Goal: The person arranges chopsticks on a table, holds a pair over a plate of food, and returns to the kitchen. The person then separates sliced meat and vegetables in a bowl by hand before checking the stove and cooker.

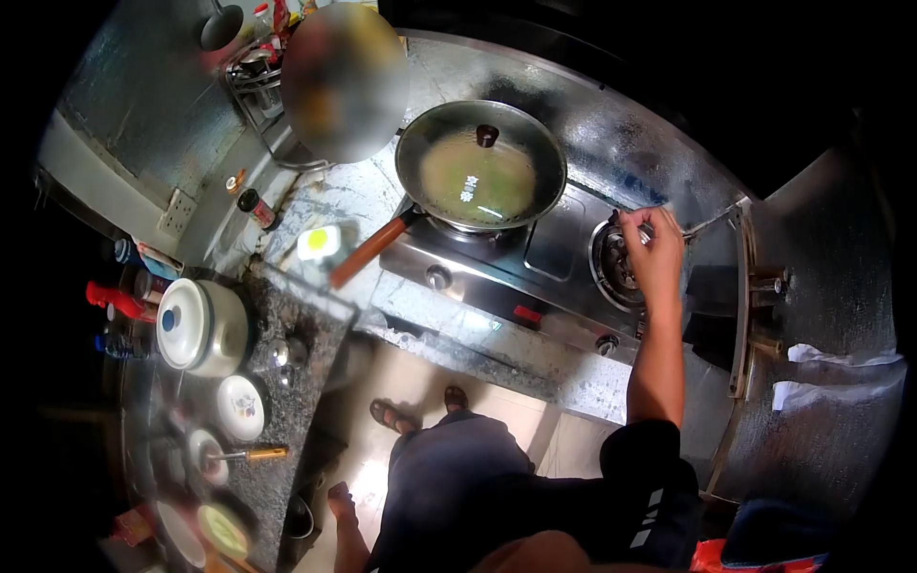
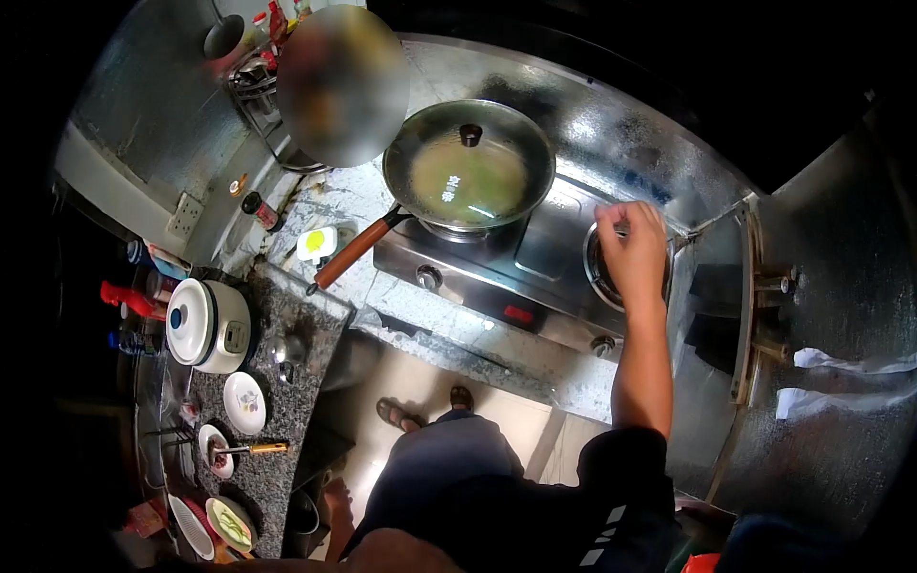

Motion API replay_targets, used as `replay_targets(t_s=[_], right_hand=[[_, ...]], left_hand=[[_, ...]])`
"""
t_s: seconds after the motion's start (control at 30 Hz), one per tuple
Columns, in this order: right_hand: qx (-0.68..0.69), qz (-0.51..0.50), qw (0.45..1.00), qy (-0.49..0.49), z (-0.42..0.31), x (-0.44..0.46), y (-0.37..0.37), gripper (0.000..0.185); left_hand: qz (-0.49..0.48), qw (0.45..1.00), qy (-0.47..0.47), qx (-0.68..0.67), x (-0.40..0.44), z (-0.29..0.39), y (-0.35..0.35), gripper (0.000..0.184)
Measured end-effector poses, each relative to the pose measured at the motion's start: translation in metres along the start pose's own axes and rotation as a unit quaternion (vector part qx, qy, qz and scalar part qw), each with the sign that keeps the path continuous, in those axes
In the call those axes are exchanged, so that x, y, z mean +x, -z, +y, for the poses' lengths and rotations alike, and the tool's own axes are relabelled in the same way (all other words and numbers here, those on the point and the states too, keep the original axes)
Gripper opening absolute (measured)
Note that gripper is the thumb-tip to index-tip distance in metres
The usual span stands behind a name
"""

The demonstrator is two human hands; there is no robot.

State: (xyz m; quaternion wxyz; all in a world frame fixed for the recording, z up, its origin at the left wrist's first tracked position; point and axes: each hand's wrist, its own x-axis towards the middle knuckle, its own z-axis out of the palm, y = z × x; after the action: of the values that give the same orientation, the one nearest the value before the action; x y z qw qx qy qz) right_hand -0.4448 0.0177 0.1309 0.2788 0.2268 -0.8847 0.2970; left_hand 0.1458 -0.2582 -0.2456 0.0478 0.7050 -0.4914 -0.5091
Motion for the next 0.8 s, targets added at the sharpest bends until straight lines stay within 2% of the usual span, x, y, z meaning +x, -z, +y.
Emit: replay_targets(t_s=[0.23,0.47,0.57,0.8], right_hand=[[0.006,-0.002,0.999,-0.052,0.01,-0.016,0.008,0.018],[0.013,0.01,0.999,-0.038,0.008,-0.027,0.004,0.016],[0.039,0.018,0.997,-0.058,0.009,-0.036,-0.002,0.014],[0.055,0.011,0.998,-0.027,0.012,-0.065,-0.022,0.013]], left_hand=[[-0.035,0.999,-0.032,0.015,-0.016,0.007,0.0,0.021],[-0.047,0.999,-0.006,-0.005,-0.019,-0.008,-0.001,0.027],[-0.032,0.999,-0.002,0.009,-0.028,0.002,-0.007,0.02],[-0.028,0.999,0.0,0.026,-0.021,-0.001,-0.01,0.018]])
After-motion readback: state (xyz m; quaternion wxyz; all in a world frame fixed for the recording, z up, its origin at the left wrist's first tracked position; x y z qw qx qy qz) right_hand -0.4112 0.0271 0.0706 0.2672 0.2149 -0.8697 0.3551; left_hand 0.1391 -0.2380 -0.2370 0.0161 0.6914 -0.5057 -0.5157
